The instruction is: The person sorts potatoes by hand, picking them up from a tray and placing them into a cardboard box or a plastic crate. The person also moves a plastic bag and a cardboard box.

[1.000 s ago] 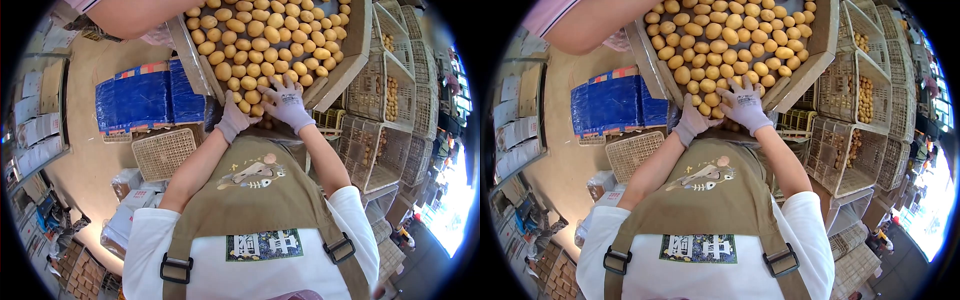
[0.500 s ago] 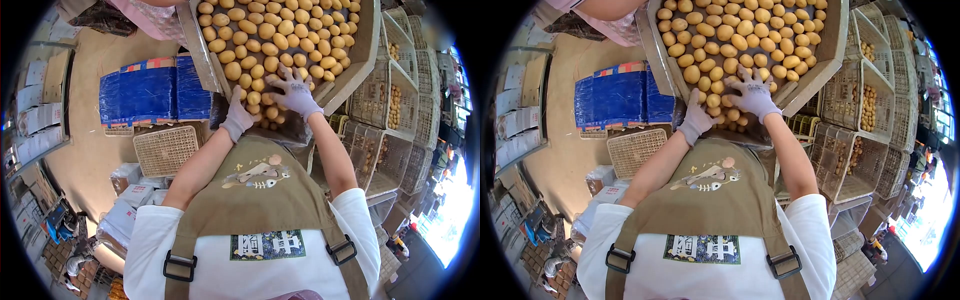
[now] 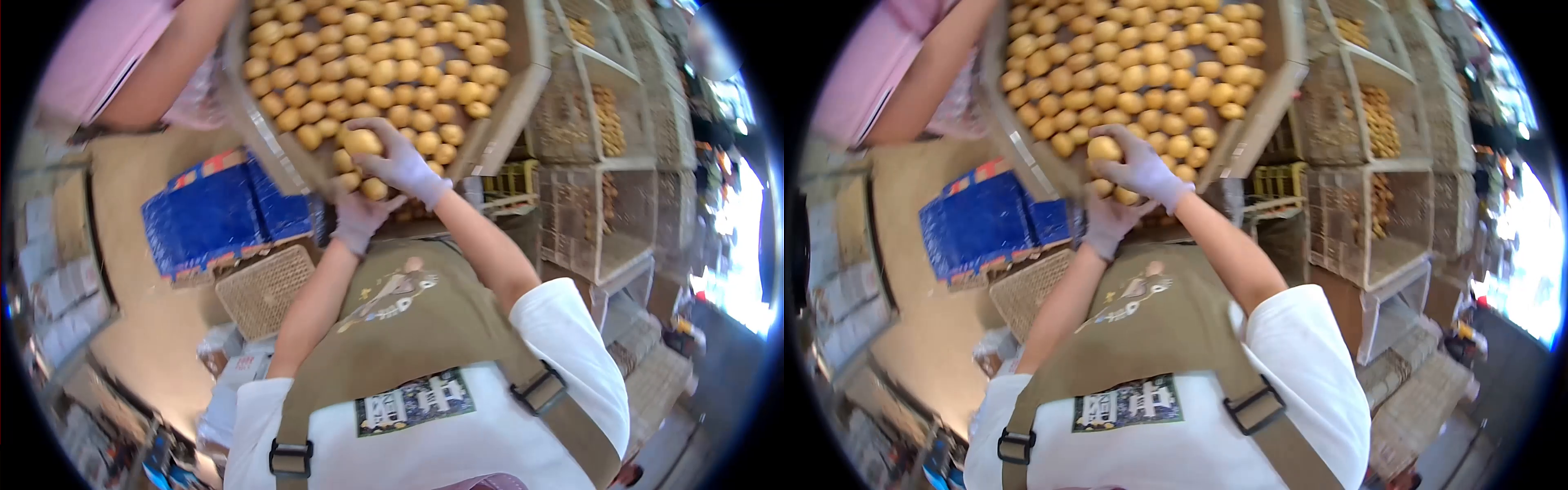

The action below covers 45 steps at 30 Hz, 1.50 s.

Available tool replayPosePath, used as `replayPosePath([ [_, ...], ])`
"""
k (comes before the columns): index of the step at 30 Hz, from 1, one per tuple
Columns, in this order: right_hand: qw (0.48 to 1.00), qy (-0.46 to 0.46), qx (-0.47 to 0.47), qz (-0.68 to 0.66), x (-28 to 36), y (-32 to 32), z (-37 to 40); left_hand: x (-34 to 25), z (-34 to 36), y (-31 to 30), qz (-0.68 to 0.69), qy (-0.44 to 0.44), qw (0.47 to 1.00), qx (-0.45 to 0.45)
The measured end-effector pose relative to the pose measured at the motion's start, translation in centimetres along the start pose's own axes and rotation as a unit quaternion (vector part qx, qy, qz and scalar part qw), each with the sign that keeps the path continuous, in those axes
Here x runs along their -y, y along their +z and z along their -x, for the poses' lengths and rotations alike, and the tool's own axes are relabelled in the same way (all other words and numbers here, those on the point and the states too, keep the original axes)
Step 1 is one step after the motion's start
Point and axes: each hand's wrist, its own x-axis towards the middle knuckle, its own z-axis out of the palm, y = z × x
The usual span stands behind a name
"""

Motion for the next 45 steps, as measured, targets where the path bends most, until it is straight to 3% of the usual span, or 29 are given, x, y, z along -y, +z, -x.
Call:
replayPosePath([
  [2,0.941,0.051,-0.102,-0.317,0.1,-6.0,4.4,0.2,-0.3,-1.4,-0.413,0.094,0.906,-0.003],
  [3,0.917,-0.022,-0.181,-0.354,-1.6,-8.6,6.9,0.1,-0.9,-2.5,-0.593,0.148,0.792,0.021],
  [4,0.878,-0.013,-0.290,-0.379,-3.3,-11.8,10.2,0.1,-1.6,-3.2,-0.739,0.211,0.638,0.053],
  [5,0.842,-0.023,-0.376,-0.387,-4.4,-15.2,13.7,-0.2,-1.9,-3.2,-0.467,0.122,0.874,0.062],
  [6,0.804,-0.020,-0.477,-0.355,-4.8,-18.6,17.9,-0.5,-1.8,-2.7,-0.308,0.047,0.949,0.054],
  [7,0.707,-0.061,-0.583,-0.396,-5.0,-22.0,22.1,-0.9,-1.6,-2.1,-0.134,-0.019,0.991,0.021],
  [11,0.529,-0.244,-0.756,-0.298,-6.7,-31.7,40.6,-0.6,-0.5,1.2,-0.064,-0.050,0.996,-0.034],
  [12,0.378,-0.180,-0.834,-0.359,-5.9,-32.0,41.1,-0.9,-1.1,0.3,-0.053,-0.058,0.997,-0.017],
  [14,0.620,-0.229,-0.709,-0.246,-9.6,-32.2,41.3,-1.2,-1.9,-1.1,-0.033,-0.075,0.996,0.016],
  [15,0.632,-0.147,-0.712,-0.268,-10.1,-30.8,38.6,-1.4,-2.0,-1.6,-0.039,-0.074,0.996,0.033],
  [16,0.644,-0.066,-0.705,-0.290,-4.8,-26.8,31.6,-1.3,-1.8,-1.5,-0.074,-0.065,0.994,0.046],
  [17,0.712,-0.001,-0.663,-0.233,-3.5,-24.0,26.9,-1.3,-1.5,-1.3,-0.109,-0.055,0.991,0.057],
  [19,0.867,0.003,-0.497,0.037,-1.7,-16.7,19.6,-0.1,-2.3,-1.8,-0.214,-0.021,0.971,0.108],
  [20,0.909,0.014,-0.417,0.016,-0.6,-13.7,16.4,0.5,-2.5,-2.2,-0.263,0.000,0.956,0.131],
  [21,0.931,-0.105,-0.255,0.240,0.0,-10.1,11.9,-1.0,-1.9,-2.8,-0.201,0.000,0.971,0.130],
  [22,0.849,-0.226,-0.116,0.463,0.4,-8.5,10.2,-0.8,-1.8,-2.6,-0.124,-0.023,0.984,0.126],
  [23,0.887,-0.195,-0.102,0.405,-0.4,-6.8,8.7,-1.1,-1.6,-2.6,-0.078,-0.034,0.990,0.108],
  [24,0.872,-0.199,-0.106,0.435,-0.7,-5.8,7.6,-1.1,-1.4,-2.4,-0.047,-0.041,0.994,0.085],
  [26,0.816,-0.147,-0.036,0.557,-3.0,-5.8,6.3,-1.5,-0.2,-1.5,-0.057,-0.053,0.997,-0.015],
  [28,0.871,0.036,0.057,0.486,-2.7,-7.1,3.6,-1.9,0.5,-1.2,-0.085,-0.078,0.986,-0.123],
  [29,0.908,0.024,-0.096,0.407,-3.2,-7.2,2.5,-2.0,0.8,-1.7,-0.145,-0.080,0.978,-0.127],
  [30,0.898,-0.048,-0.175,0.400,-3.6,-7.5,1.2,-1.9,0.8,-1.9,-0.153,-0.051,0.977,-0.140],
  [32,0.883,0.041,-0.087,0.460,-2.5,-5.1,0.5,-1.3,1.0,-1.1,-0.170,0.001,0.971,-0.165],
  [33,0.835,0.058,-0.014,0.547,-4.3,-2.8,1.3,-1.5,1.1,-0.7,-0.150,-0.016,0.980,-0.130],
  [36,0.824,-0.013,0.160,0.544,-4.4,-2.9,3.8,-1.9,1.6,0.6,-0.087,-0.045,0.994,-0.053],
  [40,0.856,-0.071,0.108,0.501,-4.9,-5.0,4.1,-1.1,0.2,0.7,-0.004,-0.009,0.988,-0.154],
  [41,0.901,-0.072,0.068,0.422,-5.2,-5.3,3.7,-1.2,-0.2,0.3,-0.006,-0.002,0.994,-0.106],
  [44,0.839,-0.040,-0.121,0.528,-3.2,-6.4,3.4,-1.4,-0.4,-0.2,0.012,-0.029,0.999,-0.028],
  [45,0.780,0.002,-0.008,0.626,-3.4,-6.3,4.2,-1.4,-0.9,-0.7,0.028,-0.030,0.999,-0.001],
])
